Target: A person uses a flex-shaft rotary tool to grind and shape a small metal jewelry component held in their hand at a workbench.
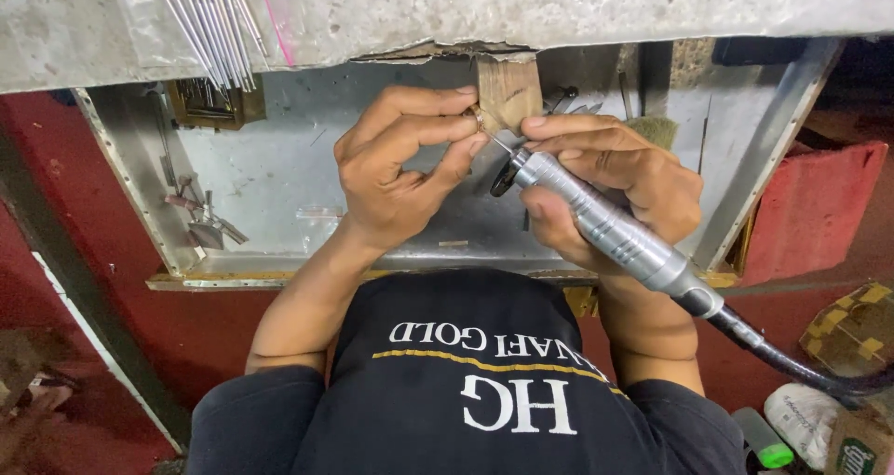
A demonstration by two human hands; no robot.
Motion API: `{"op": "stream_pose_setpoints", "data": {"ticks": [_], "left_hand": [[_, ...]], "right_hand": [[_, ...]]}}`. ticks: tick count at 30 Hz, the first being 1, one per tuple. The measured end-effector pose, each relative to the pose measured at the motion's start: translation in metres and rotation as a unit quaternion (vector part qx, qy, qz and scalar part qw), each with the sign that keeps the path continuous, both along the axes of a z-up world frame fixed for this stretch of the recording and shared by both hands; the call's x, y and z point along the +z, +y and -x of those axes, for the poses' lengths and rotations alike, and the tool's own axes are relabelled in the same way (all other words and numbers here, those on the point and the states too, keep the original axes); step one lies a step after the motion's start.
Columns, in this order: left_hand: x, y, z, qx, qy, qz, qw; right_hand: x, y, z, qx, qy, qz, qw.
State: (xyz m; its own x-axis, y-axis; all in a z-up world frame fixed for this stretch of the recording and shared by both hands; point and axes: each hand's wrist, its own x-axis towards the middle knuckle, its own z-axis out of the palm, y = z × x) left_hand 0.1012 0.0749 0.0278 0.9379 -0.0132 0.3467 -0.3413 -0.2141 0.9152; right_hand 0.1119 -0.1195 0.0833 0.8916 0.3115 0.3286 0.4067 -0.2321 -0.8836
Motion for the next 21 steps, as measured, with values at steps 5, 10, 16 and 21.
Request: {"op": "stream_pose_setpoints", "data": {"ticks": [5, 10, 16, 21], "left_hand": [[-0.001, 0.000, 0.000, 0.002, -0.009, -0.006, 1.000], [0.000, 0.000, -0.001, 0.002, -0.014, -0.014, 1.000], [-0.001, 0.002, -0.001, -0.015, 0.027, 0.023, 0.999], [-0.008, 0.003, 0.001, -0.024, 0.025, 0.038, 0.999]], "right_hand": [[0.001, -0.002, 0.000, -0.003, 0.007, -0.010, 1.000], [0.003, -0.003, -0.001, 0.007, 0.006, 0.004, 1.000], [-0.002, -0.003, 0.000, -0.005, 0.032, -0.019, 0.999], [-0.011, -0.006, -0.001, 0.007, 0.000, -0.022, 1.000]]}}
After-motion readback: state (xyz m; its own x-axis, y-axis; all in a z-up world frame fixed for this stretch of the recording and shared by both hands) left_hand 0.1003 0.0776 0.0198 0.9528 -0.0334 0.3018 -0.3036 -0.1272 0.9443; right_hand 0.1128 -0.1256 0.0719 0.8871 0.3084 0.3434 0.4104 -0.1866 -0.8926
